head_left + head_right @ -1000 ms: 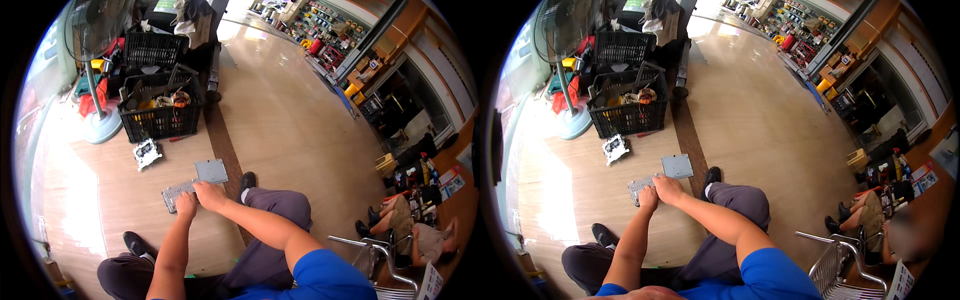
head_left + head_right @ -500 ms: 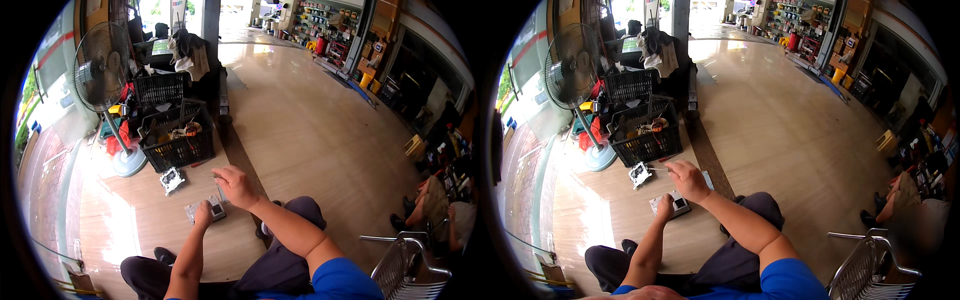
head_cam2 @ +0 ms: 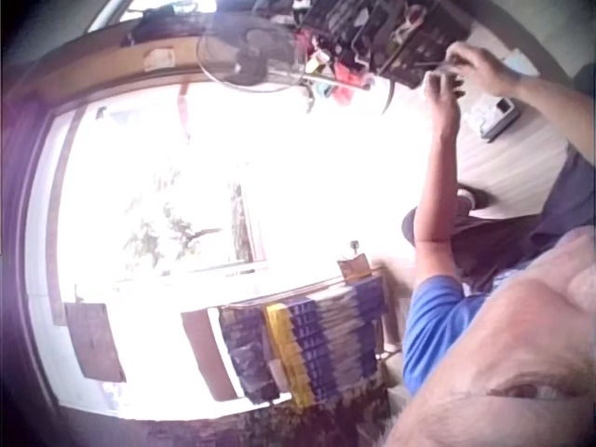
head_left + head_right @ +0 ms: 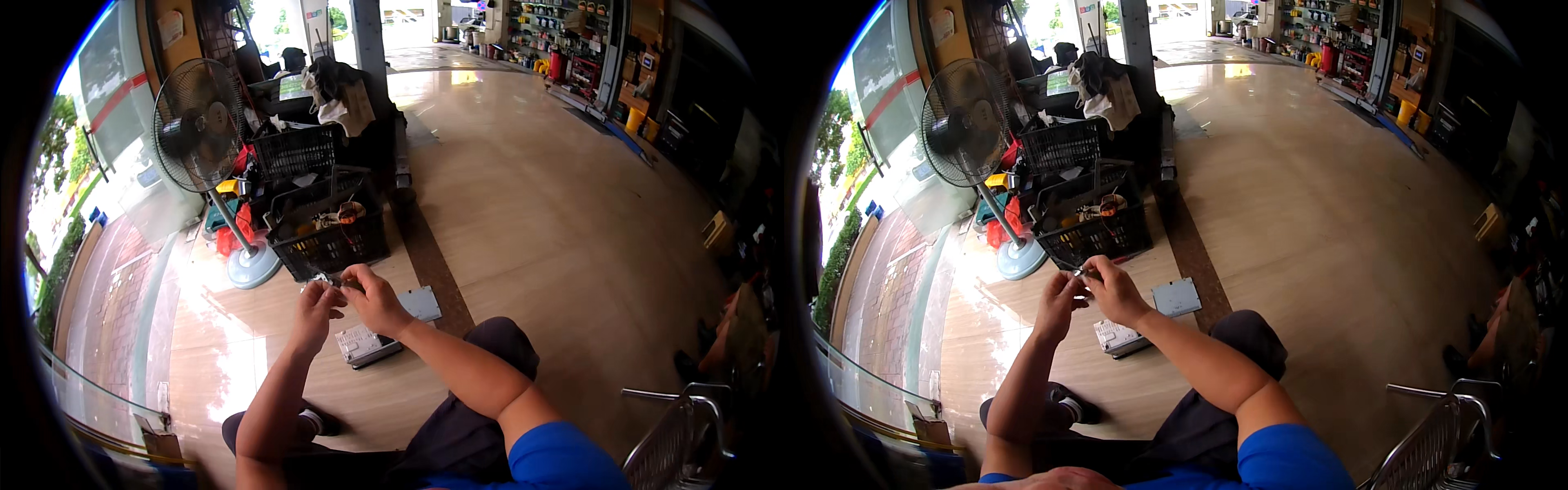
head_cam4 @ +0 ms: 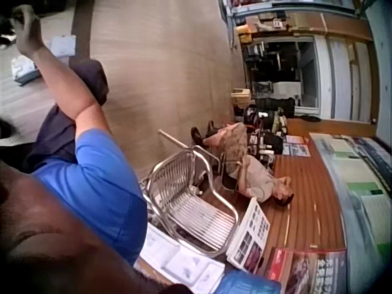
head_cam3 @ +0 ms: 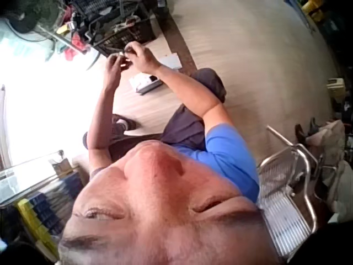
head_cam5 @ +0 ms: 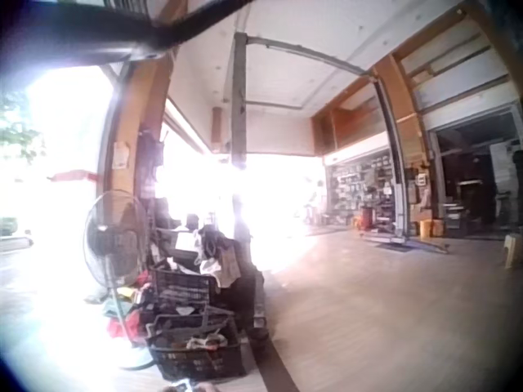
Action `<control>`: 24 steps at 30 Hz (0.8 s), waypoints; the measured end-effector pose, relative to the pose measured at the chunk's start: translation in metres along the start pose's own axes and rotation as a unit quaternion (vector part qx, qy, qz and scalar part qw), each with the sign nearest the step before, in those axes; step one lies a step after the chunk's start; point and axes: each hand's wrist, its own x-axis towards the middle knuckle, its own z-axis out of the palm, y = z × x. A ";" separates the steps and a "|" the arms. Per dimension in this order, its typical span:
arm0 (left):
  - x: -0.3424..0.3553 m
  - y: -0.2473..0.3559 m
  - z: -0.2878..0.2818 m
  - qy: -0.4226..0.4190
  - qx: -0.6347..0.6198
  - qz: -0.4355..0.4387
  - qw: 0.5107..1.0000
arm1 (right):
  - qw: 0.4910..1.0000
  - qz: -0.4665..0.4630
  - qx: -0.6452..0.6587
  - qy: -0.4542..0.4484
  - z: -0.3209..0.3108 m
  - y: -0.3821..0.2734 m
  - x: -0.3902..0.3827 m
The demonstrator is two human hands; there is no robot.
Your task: The person uses a screwdriver to remove and replace screws on the metal casing of an electronic unit while sitting on the floor.
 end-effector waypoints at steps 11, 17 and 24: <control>0.001 0.007 -0.012 -0.029 -0.221 -0.115 0.968 | 0.992 -0.075 -0.096 -0.019 0.033 0.007 0.013; 0.019 -0.009 -0.015 -0.091 -0.254 -0.142 0.952 | 0.985 -0.083 -0.149 -0.032 0.013 0.005 0.019; 0.006 -0.013 -0.028 -0.101 -0.262 -0.156 0.947 | 0.971 -0.123 -0.189 -0.074 0.024 0.006 0.015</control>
